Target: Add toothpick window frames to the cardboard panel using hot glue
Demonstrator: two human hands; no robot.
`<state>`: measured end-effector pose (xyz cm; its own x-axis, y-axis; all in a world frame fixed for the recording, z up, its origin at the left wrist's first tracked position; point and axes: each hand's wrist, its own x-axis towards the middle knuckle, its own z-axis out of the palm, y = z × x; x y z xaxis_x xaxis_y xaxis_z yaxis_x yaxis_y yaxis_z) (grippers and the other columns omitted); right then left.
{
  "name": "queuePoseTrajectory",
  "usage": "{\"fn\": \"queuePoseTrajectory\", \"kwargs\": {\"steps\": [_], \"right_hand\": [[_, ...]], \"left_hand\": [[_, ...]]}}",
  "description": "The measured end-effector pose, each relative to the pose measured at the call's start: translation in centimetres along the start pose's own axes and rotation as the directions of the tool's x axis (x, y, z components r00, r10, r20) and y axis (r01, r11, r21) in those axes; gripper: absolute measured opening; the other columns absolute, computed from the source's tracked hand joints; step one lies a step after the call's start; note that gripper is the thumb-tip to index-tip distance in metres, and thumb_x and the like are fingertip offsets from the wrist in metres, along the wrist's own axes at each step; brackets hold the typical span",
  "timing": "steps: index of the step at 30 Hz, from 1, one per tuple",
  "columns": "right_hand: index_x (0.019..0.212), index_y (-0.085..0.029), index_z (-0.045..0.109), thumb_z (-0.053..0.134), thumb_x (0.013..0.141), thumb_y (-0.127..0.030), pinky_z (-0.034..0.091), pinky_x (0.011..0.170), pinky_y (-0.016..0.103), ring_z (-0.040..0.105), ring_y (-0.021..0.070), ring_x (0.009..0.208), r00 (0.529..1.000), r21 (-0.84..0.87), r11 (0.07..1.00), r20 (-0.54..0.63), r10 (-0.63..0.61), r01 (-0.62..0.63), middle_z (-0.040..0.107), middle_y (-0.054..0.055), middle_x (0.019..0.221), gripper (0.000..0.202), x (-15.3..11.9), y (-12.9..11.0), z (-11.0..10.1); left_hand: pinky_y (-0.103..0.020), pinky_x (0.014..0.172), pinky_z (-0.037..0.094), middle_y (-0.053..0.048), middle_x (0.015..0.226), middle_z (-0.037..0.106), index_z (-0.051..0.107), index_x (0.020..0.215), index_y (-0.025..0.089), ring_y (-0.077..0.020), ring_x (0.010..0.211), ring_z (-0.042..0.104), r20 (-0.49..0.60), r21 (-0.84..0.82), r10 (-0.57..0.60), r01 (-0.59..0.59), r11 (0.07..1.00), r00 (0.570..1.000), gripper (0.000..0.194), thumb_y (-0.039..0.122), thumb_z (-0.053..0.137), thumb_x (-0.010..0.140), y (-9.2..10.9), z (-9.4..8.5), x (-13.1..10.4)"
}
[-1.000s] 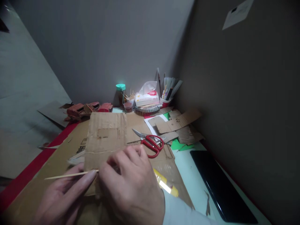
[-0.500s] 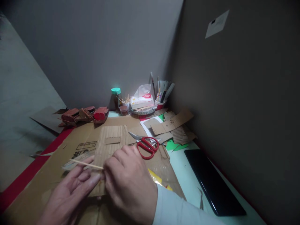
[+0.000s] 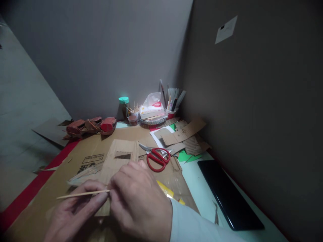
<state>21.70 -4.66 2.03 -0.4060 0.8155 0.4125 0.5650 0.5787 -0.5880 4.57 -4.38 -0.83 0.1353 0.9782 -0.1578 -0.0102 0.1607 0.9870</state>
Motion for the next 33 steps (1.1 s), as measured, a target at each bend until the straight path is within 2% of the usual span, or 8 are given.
{"fn": "queuePoseTrajectory", "kwargs": {"steps": [9,15,18,20,22,26,28,33], "right_hand": [[0.083,-0.016,0.055,0.048,0.087,-0.011,0.037,0.067,0.029,0.048,0.0144,0.072,0.991,-0.017,0.999,-0.124,-0.042,0.040,0.056,0.002,0.078,0.009,0.3,0.6,-3.1],[0.079,-0.018,0.051,0.048,0.089,-0.012,0.035,0.062,0.025,0.045,0.0128,0.066,0.975,0.003,0.999,-0.220,0.034,-0.034,0.051,-0.001,0.074,0.012,0.4,1.6,-5.2],[0.080,-0.018,0.052,0.049,0.087,-0.010,0.034,0.061,0.025,0.044,0.0124,0.065,0.980,-0.015,0.998,-0.195,0.049,-0.053,0.051,-0.002,0.073,0.011,0.3,2.1,-5.0],[0.081,-0.017,0.053,0.050,0.085,-0.009,0.034,0.061,0.025,0.045,0.0125,0.066,0.984,-0.036,0.998,-0.172,0.050,-0.057,0.051,-0.002,0.073,0.009,0.1,2.3,-4.7],[0.081,-0.017,0.053,0.051,0.084,-0.009,0.034,0.062,0.026,0.045,0.0129,0.067,0.987,-0.063,0.996,-0.151,0.047,-0.057,0.052,-0.001,0.075,0.009,0.0,2.4,-4.5],[0.083,-0.017,0.053,0.049,0.085,-0.008,0.035,0.063,0.026,0.045,0.0130,0.068,0.995,-0.098,0.995,-0.093,0.023,-0.033,0.052,-0.001,0.077,0.010,-0.3,2.1,-4.1],[0.082,-0.017,0.052,0.048,0.085,-0.008,0.035,0.062,0.027,0.044,0.0130,0.067,0.998,-0.106,0.994,-0.057,0.007,-0.013,0.052,-0.001,0.076,0.011,-0.4,1.8,-3.8],[0.080,-0.018,0.053,0.047,0.086,-0.011,0.038,0.061,0.028,0.049,0.0159,0.069,0.996,-0.107,0.994,0.090,-0.018,0.028,0.057,0.003,0.080,0.011,-0.5,0.5,-2.4]], "left_hand": [[-0.027,0.074,0.057,-0.003,0.092,0.069,0.074,0.086,0.026,-0.0231,0.088,0.065,0.054,-0.007,0.010,-0.010,1.000,0.998,0.025,0.046,0.076,0.071,0.6,0.8,-0.1],[-0.029,0.064,0.055,-0.002,0.072,0.066,0.072,0.105,0.026,-0.0200,0.067,0.064,0.125,0.281,0.063,-0.096,0.955,0.990,0.035,0.048,0.068,0.078,-1.0,0.3,0.8],[-0.032,0.082,0.051,-0.004,0.105,0.071,0.071,0.108,0.033,-0.0257,0.097,0.066,0.134,0.431,0.197,-0.236,0.871,0.971,0.030,0.042,0.069,0.080,-1.6,-0.6,1.3],[-0.033,0.096,0.043,-0.002,0.123,0.065,0.067,0.113,0.036,-0.0249,0.114,0.059,0.189,0.561,0.425,-0.453,0.693,0.885,0.030,0.032,0.067,0.083,-1.9,-1.3,1.5],[-0.033,0.099,0.037,-0.002,0.119,0.063,0.064,0.113,0.034,-0.0233,0.113,0.056,0.225,0.633,0.668,-0.628,0.453,0.709,0.032,0.019,0.064,0.084,-1.9,-1.9,1.6],[-0.039,0.086,0.037,-0.005,0.103,0.059,0.060,0.113,0.029,-0.0253,0.094,0.054,0.233,0.725,0.890,-0.680,0.109,0.392,0.043,0.005,0.062,0.078,-1.1,-2.6,1.4],[-0.042,0.088,0.037,-0.008,0.109,0.059,0.054,0.125,0.028,-0.0283,0.099,0.054,0.296,0.772,0.893,-0.635,-0.014,0.340,0.055,0.003,0.064,0.076,-0.6,-2.6,1.2],[-0.049,0.104,0.035,-0.016,0.113,0.061,0.054,0.127,0.013,-0.0329,0.115,0.051,0.489,0.727,0.770,-0.680,-0.098,0.411,0.051,0.001,0.061,0.078,-0.3,-1.2,0.6]]}}
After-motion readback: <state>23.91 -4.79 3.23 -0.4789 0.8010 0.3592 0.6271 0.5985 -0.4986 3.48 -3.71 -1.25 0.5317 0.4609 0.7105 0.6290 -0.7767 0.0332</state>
